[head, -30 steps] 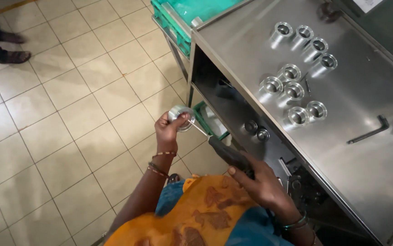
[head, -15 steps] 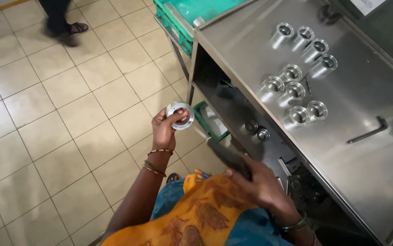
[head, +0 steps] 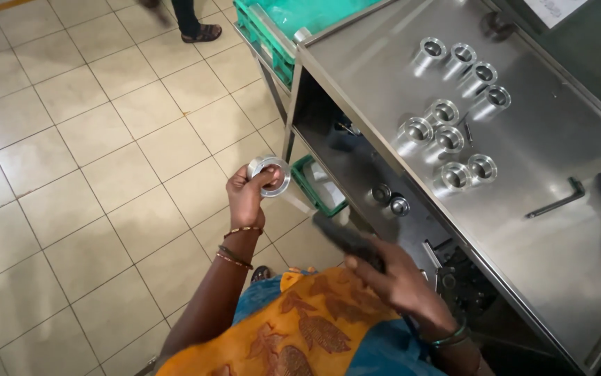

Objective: Use a scribe tool to clean and deburr the internal grooves of cylindrical metal parts on a fabrication floor.

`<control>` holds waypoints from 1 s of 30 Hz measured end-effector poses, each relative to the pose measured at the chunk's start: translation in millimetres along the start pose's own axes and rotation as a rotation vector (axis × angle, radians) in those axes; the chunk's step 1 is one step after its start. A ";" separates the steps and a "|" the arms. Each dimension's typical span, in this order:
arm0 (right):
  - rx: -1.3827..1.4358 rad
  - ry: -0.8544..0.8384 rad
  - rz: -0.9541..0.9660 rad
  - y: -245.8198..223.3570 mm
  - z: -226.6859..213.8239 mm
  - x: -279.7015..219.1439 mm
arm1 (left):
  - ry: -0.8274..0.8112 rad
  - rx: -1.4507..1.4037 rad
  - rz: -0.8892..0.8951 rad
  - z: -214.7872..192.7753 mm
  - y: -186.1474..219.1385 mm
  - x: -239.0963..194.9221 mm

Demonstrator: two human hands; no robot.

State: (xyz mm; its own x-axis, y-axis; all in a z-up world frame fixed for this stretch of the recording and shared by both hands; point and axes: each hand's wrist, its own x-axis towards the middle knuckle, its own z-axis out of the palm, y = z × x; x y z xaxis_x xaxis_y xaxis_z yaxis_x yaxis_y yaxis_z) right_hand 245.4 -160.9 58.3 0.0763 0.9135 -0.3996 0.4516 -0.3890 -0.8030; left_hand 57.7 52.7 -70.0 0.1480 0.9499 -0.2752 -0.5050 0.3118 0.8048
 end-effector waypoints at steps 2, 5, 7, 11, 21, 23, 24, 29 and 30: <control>-0.042 -0.017 0.029 7.0 -0.5 1.7 | 0.017 -0.002 0.005 -2.6 -3.0 3.4; -0.002 -0.101 -0.045 23.9 -2.5 1.5 | 0.048 -0.029 -0.030 -0.5 -3.4 7.3; 0.086 -0.173 -0.147 24.4 -3.6 -0.5 | 0.066 -0.049 -0.073 -0.5 -5.5 8.6; -0.108 0.120 -0.050 6.4 -4.0 -4.1 | -0.018 0.061 0.063 -1.4 -6.0 4.6; -0.044 0.038 -0.047 23.0 -5.1 -8.4 | -0.018 0.085 0.065 18.1 -9.6 12.0; -0.105 0.036 -0.045 15.1 -2.0 -6.3 | 0.026 -0.055 -0.033 21.1 -9.2 14.2; -0.167 0.033 -0.044 11.4 0.2 -5.9 | 0.074 -0.194 -0.130 21.7 -9.4 14.5; -0.176 0.151 -0.156 -8.5 -0.7 -16.4 | -0.007 -0.155 -0.037 21.3 -19.8 12.9; -0.137 0.102 -0.001 -16.9 -3.1 -18.2 | -0.004 -0.133 -0.031 25.6 -16.6 9.4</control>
State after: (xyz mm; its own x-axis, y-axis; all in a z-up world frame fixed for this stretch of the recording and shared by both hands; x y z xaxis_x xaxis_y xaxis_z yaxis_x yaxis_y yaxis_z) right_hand 239.1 -170.6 80.5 0.1623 0.9238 -0.3467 0.5680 -0.3748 -0.7327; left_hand 89.3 57.0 -72.5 0.1685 0.9402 -0.2960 -0.6087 0.3355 0.7190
